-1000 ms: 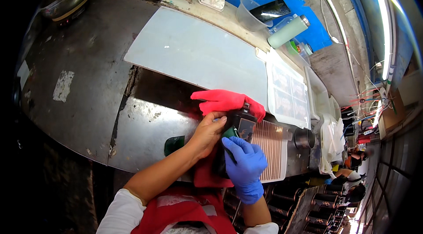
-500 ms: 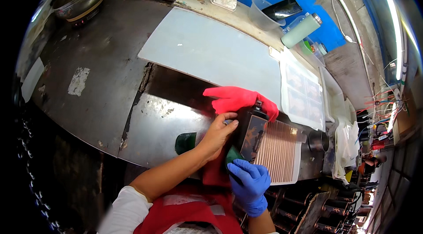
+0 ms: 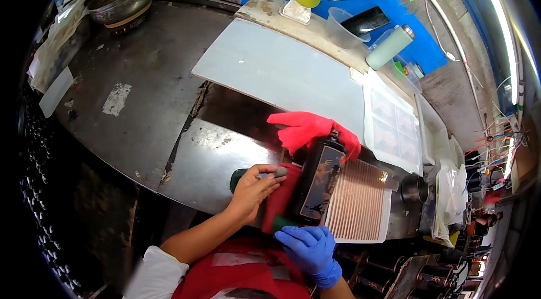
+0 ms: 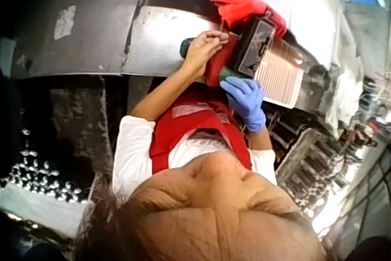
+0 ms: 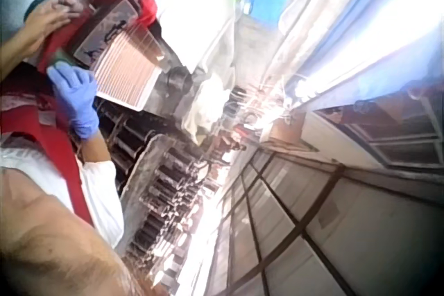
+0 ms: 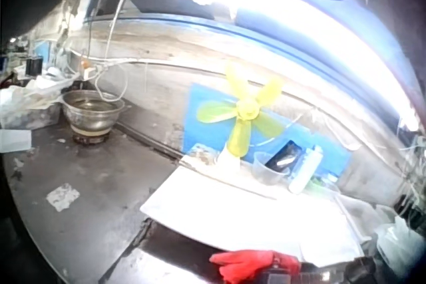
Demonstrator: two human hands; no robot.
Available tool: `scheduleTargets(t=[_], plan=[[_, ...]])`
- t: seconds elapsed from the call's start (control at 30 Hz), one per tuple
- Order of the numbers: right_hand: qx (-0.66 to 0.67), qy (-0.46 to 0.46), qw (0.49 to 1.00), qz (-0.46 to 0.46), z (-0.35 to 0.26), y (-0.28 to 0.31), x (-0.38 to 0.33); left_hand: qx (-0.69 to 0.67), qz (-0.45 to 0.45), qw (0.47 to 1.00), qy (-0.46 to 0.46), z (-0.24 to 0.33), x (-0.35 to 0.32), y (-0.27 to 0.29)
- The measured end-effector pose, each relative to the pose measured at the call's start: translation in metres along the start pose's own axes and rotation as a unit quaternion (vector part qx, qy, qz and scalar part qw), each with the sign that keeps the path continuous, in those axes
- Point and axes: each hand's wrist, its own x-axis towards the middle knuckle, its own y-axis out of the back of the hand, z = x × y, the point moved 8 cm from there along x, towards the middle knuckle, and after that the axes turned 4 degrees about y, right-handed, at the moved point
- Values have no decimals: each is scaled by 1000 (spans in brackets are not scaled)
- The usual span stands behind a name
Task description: The person applies thin copper-colored strips to the top and bottom rims of a black cylindrical container. They use a green squeegee-like tool to press the strips down and smooth them along the edges. The person handles the container and strips by hand, working at a metal workstation.
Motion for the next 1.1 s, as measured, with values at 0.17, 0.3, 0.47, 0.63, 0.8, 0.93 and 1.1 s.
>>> scheduleTargets(t=[0.17,0.3,0.47,0.63,0.8,0.93,1.1], plan=[[79,-101,987,97,11,12,22,-31,30,999,-22,-1,-17,19],[133,-106,983,67,-8,-13,32,-72,20,992,-97,14,-27,31],[135,-128,981,56,-17,-25,35,-95,27,987,-127,11,-42,47],[132,-191,971,53,-17,-37,23,-122,26,986,-114,4,-44,53],[147,-261,953,52,-8,-40,14,-113,-8,986,-125,20,-43,47],[74,-251,958,114,1,-20,8,-124,-23,982,-141,24,-45,41],[-26,-255,937,237,30,17,2,-122,-28,983,-131,13,-47,43]])
